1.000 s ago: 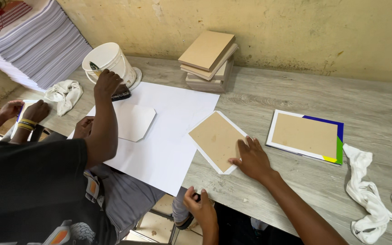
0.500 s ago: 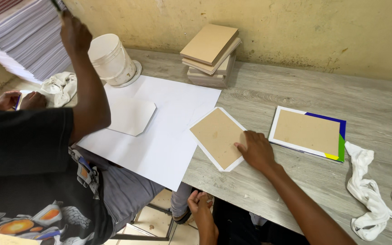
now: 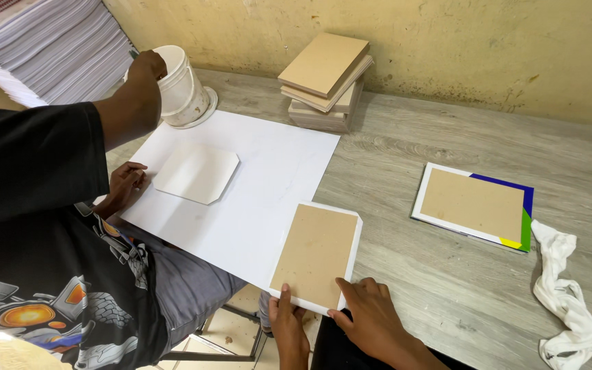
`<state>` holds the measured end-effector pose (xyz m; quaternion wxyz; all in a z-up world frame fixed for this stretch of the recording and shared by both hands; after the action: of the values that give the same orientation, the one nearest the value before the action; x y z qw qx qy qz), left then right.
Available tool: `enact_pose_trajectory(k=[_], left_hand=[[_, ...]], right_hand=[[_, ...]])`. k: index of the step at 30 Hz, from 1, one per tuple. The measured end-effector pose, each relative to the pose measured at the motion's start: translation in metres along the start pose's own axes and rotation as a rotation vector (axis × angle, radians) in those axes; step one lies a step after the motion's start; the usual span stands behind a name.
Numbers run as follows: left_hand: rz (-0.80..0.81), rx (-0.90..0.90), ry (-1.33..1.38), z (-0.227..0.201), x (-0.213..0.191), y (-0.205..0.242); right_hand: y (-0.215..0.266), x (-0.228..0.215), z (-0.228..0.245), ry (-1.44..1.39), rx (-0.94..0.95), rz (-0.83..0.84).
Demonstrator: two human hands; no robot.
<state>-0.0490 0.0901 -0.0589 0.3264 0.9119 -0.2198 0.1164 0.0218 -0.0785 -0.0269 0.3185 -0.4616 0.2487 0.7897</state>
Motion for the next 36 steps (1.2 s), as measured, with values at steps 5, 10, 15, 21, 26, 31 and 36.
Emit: enact_pose_trajectory(k=[5, 10, 15, 21, 26, 31, 36], left_hand=[[-0.052, 0.042, 0.148, -0.038, 0.011, 0.018], [0.053, 0.044, -0.104, -0.031, -0.006, 0.049], [0.566, 0.004, -0.409, -0.007, -0.006, 0.026], [0.896, 0.078, -0.92, -0.022, 0.059, 0.036], [1.227, -0.063, -0.998, -0.012, 0.107, 0.008], [1.454, 0.046, -1.559, 0.01, 0.177, -0.013], [1.484, 0.364, -1.757, 0.051, 0.196, -0.034]], right_hand=[[0.0, -0.032, -0.013, -0.614, 0.212, -0.105], [0.008, -0.07, -0.046, -0.225, -0.095, -0.301], [0.012, -0.113, -0.067, 0.339, -0.428, -0.431], [0.029, -0.128, -0.121, 0.269, 0.235, 0.454], [0.048, -0.124, -0.146, 0.096, 0.344, 0.458], [0.041, -0.122, -0.15, 0.007, 0.305, 0.478], [0.042, -0.106, -0.176, -0.082, 0.398, 0.458]])
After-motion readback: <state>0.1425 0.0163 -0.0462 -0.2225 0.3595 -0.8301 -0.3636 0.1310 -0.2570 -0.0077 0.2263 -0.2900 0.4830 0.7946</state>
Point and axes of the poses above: each hand's wrist, its own y-axis away from the middle knuckle, its own x-axis out of the palm, z = x × y, the point moved 1 cm from there along -y, towards the middle knuckle, and after that the axes turned 1 degree about -y, right-handed, at the moved point
